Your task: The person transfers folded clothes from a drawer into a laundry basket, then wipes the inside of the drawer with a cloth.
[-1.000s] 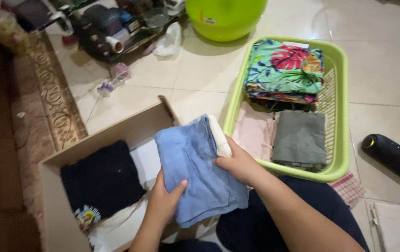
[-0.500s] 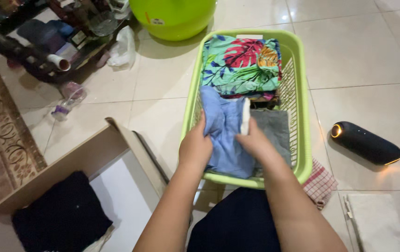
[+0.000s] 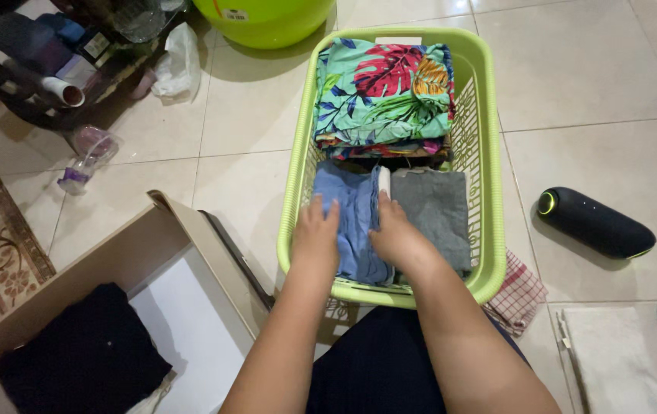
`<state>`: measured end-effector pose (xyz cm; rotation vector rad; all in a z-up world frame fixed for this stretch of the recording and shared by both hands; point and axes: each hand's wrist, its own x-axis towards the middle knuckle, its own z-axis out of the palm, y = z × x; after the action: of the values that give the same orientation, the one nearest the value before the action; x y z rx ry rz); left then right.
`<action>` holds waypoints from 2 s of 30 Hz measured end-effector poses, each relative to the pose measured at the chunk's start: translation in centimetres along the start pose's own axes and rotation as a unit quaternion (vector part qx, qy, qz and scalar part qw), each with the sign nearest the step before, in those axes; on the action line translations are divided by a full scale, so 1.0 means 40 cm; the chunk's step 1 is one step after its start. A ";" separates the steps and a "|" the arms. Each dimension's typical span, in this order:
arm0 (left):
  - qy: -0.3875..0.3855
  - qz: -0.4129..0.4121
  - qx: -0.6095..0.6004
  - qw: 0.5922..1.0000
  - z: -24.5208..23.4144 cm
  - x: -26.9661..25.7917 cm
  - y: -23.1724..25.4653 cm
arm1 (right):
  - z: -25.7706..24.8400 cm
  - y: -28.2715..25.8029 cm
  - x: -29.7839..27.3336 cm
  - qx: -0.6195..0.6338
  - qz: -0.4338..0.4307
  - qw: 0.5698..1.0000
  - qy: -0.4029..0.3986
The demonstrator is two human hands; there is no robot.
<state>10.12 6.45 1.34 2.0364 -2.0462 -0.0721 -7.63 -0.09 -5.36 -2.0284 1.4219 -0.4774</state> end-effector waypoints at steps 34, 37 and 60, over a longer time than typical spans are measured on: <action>-0.196 -0.250 -0.188 0.929 0.255 0.202 0.101 | -0.226 0.114 -0.002 0.096 0.230 0.926 -0.284; -0.091 -0.262 -0.174 0.945 0.242 0.194 0.047 | -0.250 0.088 -0.004 0.129 0.304 0.906 -0.264; -0.074 0.132 -0.143 0.978 0.341 0.182 0.102 | -0.195 0.028 -0.001 -0.008 0.192 0.960 -0.202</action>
<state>3.31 -2.64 -9.95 1.6187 -2.2270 -0.4512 -13.14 -2.45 -0.25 -1.6759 1.5037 0.1105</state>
